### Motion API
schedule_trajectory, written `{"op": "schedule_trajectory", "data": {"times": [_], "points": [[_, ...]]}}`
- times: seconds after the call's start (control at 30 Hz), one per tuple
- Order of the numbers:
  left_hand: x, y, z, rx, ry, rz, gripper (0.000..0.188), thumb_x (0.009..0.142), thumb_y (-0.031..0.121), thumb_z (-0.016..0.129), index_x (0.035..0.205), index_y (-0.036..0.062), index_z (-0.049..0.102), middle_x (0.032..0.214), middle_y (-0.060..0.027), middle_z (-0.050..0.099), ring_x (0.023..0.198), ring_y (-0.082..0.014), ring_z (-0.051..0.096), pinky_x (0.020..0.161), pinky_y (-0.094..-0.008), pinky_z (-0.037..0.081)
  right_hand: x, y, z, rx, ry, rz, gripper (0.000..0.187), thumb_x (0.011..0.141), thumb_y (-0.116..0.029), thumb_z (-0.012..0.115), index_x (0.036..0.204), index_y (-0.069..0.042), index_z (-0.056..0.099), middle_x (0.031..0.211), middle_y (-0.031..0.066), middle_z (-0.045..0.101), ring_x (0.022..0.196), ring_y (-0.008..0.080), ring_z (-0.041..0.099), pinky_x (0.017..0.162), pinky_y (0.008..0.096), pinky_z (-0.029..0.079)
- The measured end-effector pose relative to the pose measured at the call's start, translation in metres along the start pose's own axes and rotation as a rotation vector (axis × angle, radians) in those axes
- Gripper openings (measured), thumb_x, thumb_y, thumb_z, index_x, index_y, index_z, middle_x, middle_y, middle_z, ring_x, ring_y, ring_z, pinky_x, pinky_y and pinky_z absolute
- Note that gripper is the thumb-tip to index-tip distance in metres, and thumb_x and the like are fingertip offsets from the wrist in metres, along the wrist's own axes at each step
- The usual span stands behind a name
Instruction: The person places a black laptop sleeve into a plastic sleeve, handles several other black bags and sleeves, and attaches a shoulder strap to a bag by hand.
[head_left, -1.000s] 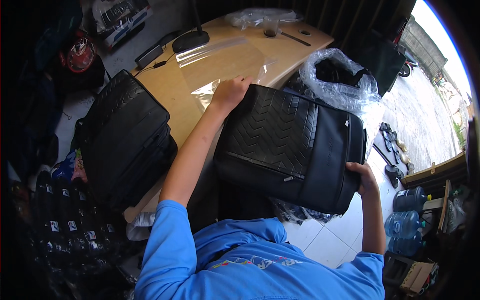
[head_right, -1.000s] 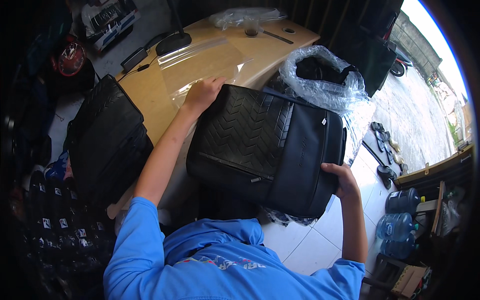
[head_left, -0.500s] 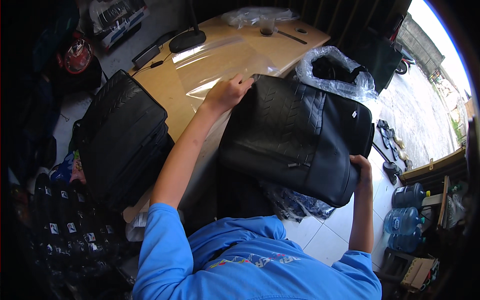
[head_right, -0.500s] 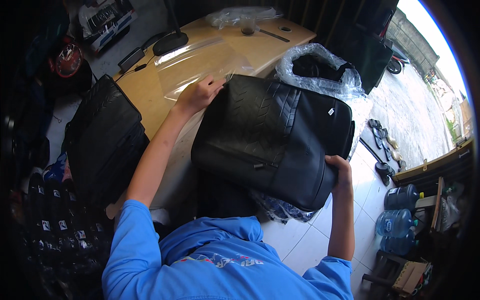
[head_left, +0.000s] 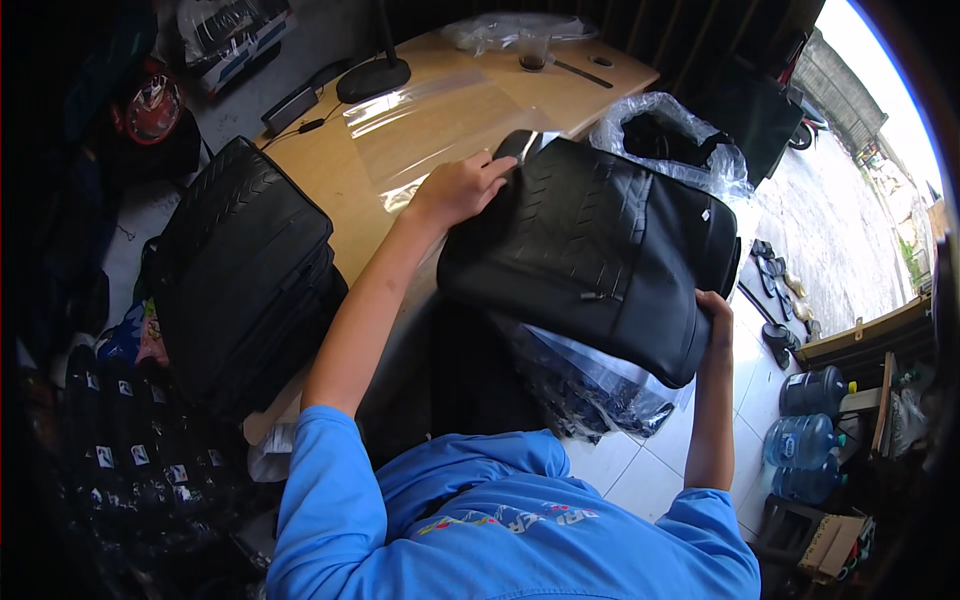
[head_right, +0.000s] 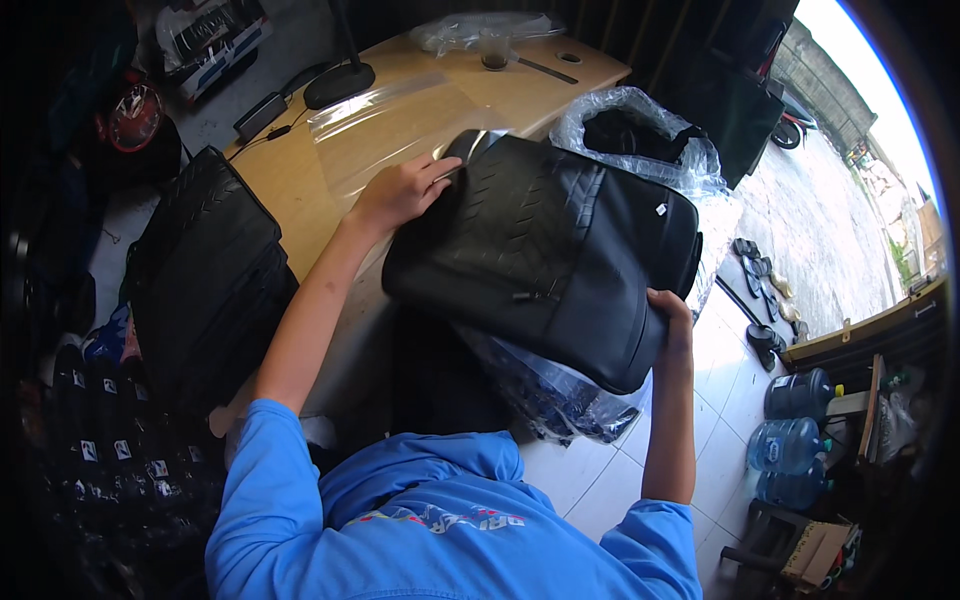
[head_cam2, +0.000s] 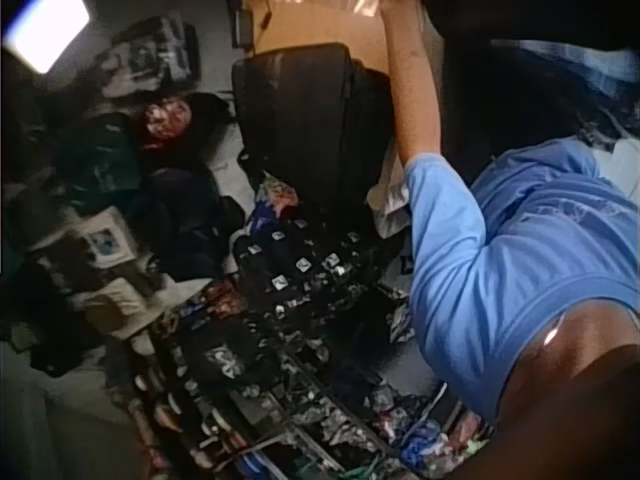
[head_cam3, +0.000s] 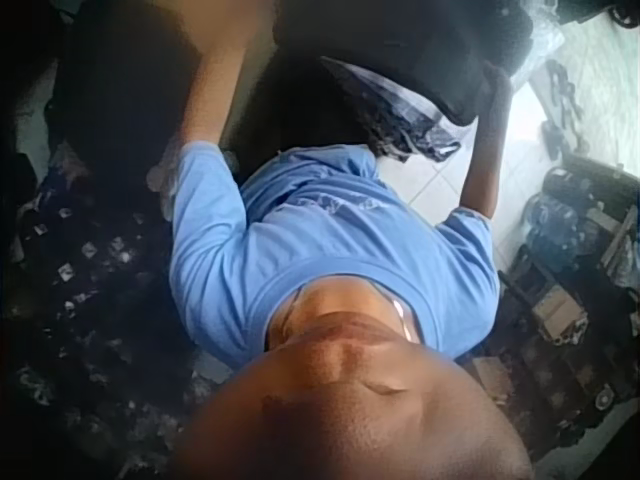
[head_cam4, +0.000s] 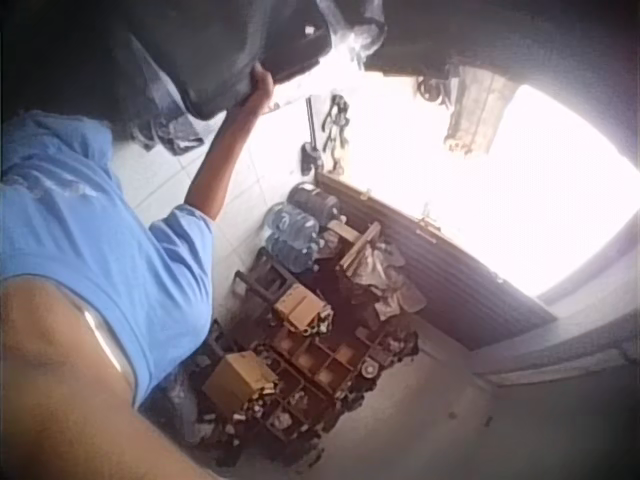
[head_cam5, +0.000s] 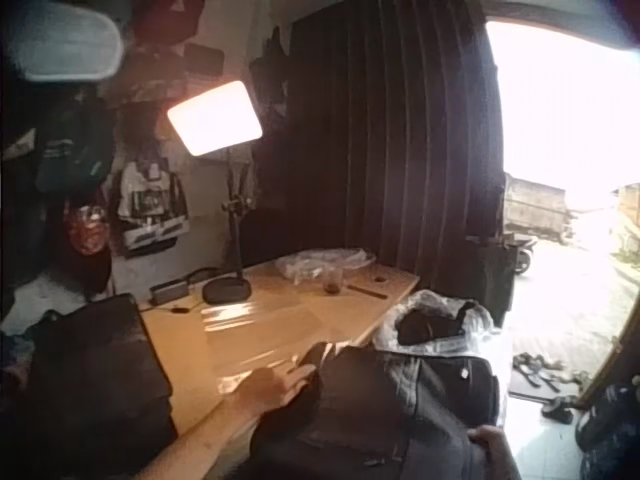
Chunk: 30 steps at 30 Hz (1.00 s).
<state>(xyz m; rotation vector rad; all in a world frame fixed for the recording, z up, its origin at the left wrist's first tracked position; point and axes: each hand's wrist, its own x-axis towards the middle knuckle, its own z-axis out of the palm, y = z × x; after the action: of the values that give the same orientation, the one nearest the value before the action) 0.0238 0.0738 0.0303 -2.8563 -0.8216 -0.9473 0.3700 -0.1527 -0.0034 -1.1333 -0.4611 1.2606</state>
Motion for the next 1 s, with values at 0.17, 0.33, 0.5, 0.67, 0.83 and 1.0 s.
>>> {"op": "schedule_trajectory", "data": {"times": [0.17, 0.33, 0.5, 0.67, 0.83, 1.0], "points": [[-0.027, 0.006, -0.011, 0.053, 0.053, -0.168, 0.043, 0.076, 0.012, 0.064, 0.118, 0.0119, 0.055, 0.094, -0.0093, 0.059, 0.081, -0.0295, 0.061, 0.073, -0.0384, 0.051, 0.002, 0.003, -0.007, 0.082, -0.1, 0.034, 0.034, 0.077, -0.016, 0.049, 0.097, 0.01, 0.06, 0.086, 0.0191, 0.066, 0.071, 0.0251, 0.067, 0.069, 0.0314, 0.057], [-0.055, 0.003, -0.017, 0.17, 0.113, -0.192, 0.025, 0.077, 0.013, 0.063, 0.101, 0.0084, 0.062, 0.089, -0.0088, 0.06, 0.084, -0.0273, 0.06, 0.076, -0.0392, 0.05, -0.005, 0.007, 0.01, 0.093, -0.058, 0.048, 0.037, 0.078, -0.017, 0.048, 0.101, 0.009, 0.059, 0.091, 0.0207, 0.065, 0.073, 0.0268, 0.068, 0.068, 0.0324, 0.058], [-0.067, 0.017, -0.025, 0.3, 0.001, -0.331, 0.01, 0.076, 0.015, 0.062, 0.078, 0.0059, 0.062, 0.079, -0.0093, 0.06, 0.084, -0.0265, 0.06, 0.072, -0.0388, 0.048, 0.001, 0.016, -0.001, 0.08, -0.032, 0.007, 0.037, 0.079, -0.018, 0.049, 0.103, 0.009, 0.059, 0.092, 0.021, 0.065, 0.073, 0.0274, 0.068, 0.068, 0.0332, 0.058], [-0.086, 0.018, -0.028, 0.35, 0.075, -0.24, 0.003, 0.075, 0.007, 0.06, 0.078, 0.0068, 0.061, 0.077, -0.0095, 0.06, 0.073, -0.0272, 0.06, 0.066, -0.0373, 0.048, 0.003, 0.03, -0.005, 0.148, -0.038, 0.02, 0.036, 0.081, -0.017, 0.048, 0.104, 0.008, 0.058, 0.093, 0.0204, 0.065, 0.074, 0.0272, 0.068, 0.069, 0.0335, 0.058], [-0.088, 0.026, -0.026, 0.135, 0.297, -0.323, 0.013, 0.075, -0.003, 0.059, 0.087, 0.0027, 0.062, 0.078, -0.0124, 0.059, 0.073, -0.0297, 0.061, 0.064, -0.0368, 0.049, -0.004, 0.036, 0.009, 0.22, -0.068, 0.044, 0.034, 0.082, -0.016, 0.048, 0.103, 0.008, 0.058, 0.093, 0.0198, 0.065, 0.074, 0.0267, 0.068, 0.069, 0.0333, 0.058], [-0.089, 0.032, -0.022, -0.041, 0.455, -0.309, 0.025, 0.078, -0.005, 0.059, 0.101, 0.0011, 0.063, 0.084, -0.015, 0.062, 0.077, -0.0313, 0.063, 0.066, -0.0367, 0.05, 0.0, 0.049, 0.007, 0.247, 0.013, 0.007, 0.034, 0.082, -0.017, 0.049, 0.103, 0.008, 0.058, 0.093, 0.0185, 0.065, 0.077, 0.0265, 0.067, 0.073, 0.034, 0.057]]}}
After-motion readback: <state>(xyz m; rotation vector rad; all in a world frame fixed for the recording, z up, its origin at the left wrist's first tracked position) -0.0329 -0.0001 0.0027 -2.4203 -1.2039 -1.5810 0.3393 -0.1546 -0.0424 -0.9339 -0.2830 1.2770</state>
